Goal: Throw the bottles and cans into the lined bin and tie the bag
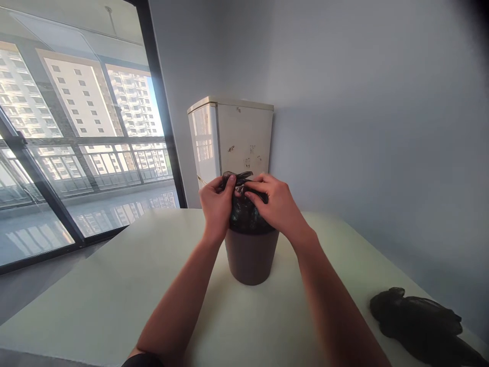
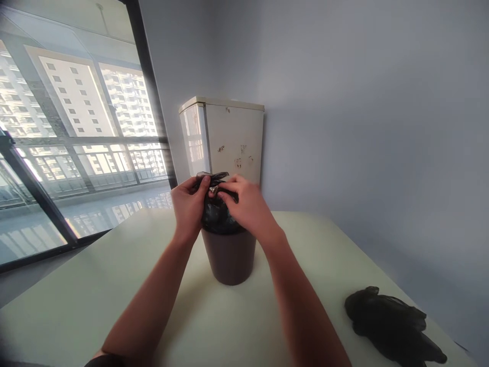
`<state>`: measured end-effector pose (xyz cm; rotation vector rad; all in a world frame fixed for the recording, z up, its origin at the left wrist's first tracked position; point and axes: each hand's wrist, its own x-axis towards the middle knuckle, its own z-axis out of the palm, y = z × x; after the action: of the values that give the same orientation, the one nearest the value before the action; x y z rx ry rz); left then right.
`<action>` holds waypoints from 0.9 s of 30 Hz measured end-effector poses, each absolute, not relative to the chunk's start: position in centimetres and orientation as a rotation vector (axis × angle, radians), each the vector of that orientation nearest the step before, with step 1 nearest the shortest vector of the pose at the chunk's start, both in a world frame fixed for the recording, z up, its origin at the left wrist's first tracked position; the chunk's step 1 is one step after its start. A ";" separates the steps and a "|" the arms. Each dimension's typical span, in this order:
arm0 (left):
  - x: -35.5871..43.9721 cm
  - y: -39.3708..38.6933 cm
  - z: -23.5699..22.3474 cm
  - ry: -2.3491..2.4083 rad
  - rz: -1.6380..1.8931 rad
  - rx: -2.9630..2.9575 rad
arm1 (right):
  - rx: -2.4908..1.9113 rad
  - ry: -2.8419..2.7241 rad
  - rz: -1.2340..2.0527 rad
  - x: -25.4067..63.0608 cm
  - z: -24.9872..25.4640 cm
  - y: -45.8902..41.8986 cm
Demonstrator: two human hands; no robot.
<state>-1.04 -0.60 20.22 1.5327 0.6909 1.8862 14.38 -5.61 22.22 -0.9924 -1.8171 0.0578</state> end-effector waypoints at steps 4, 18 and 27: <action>-1.7 0.9 19.8 0.682 1.857 1.429 | -1.131 -1.905 -0.366 13.3 21.6 -5.0; -4.6 -0.3 22.2 0.631 1.346 1.840 | -1.152 -1.986 -0.503 13.4 21.5 -5.0; -4.3 -1.2 22.4 0.695 1.401 2.021 | -1.045 -1.923 -0.206 13.6 22.0 -5.4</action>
<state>-4.27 -1.17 22.43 2.0206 0.6950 1.4015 13.61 -5.44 22.03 -1.0445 -1.9227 -0.2056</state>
